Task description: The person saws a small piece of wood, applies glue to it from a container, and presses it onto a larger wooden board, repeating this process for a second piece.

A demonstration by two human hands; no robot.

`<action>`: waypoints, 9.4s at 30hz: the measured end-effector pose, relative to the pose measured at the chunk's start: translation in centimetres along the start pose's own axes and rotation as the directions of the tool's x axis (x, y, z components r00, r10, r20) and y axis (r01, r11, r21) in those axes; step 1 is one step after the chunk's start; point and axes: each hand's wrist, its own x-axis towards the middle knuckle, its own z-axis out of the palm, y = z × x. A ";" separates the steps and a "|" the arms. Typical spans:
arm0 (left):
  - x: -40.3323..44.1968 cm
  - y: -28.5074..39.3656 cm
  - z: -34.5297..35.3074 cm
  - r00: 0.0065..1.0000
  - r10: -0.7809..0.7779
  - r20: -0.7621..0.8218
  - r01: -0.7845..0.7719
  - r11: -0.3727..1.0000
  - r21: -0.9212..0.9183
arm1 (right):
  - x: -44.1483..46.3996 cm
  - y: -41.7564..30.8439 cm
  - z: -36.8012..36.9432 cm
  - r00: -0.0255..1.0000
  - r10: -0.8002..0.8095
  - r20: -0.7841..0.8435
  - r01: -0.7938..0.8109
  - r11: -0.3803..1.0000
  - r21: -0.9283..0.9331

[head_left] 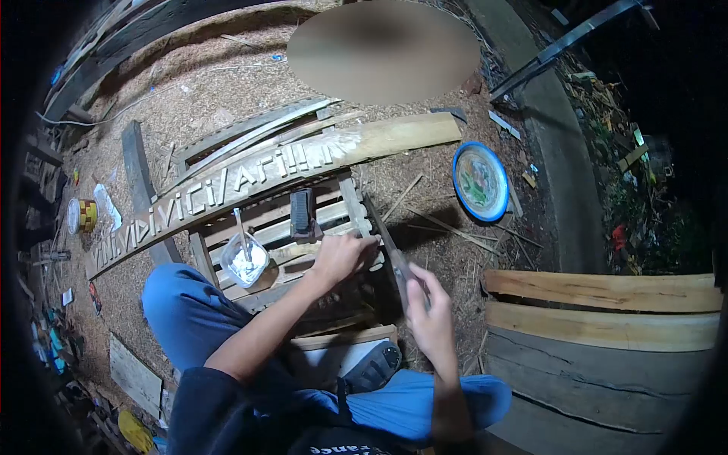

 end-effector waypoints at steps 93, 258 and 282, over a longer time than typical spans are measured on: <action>-0.1 0.8 -0.5 0.989 -0.054 0.139 0.055 0.998 -0.006 | -1.6 1.5 0.0 0.995 -0.049 -0.087 0.038 0.992 -0.121; -0.7 2.8 1.3 0.986 -0.165 -0.016 0.164 0.984 -0.074 | 0.7 -1.2 -4.1 0.998 0.062 0.033 -0.060 0.996 -0.067; -0.7 3.3 1.4 0.985 -0.166 -0.042 0.164 0.985 -0.046 | 1.1 -1.2 -4.1 0.994 0.074 0.086 -0.066 0.994 -0.091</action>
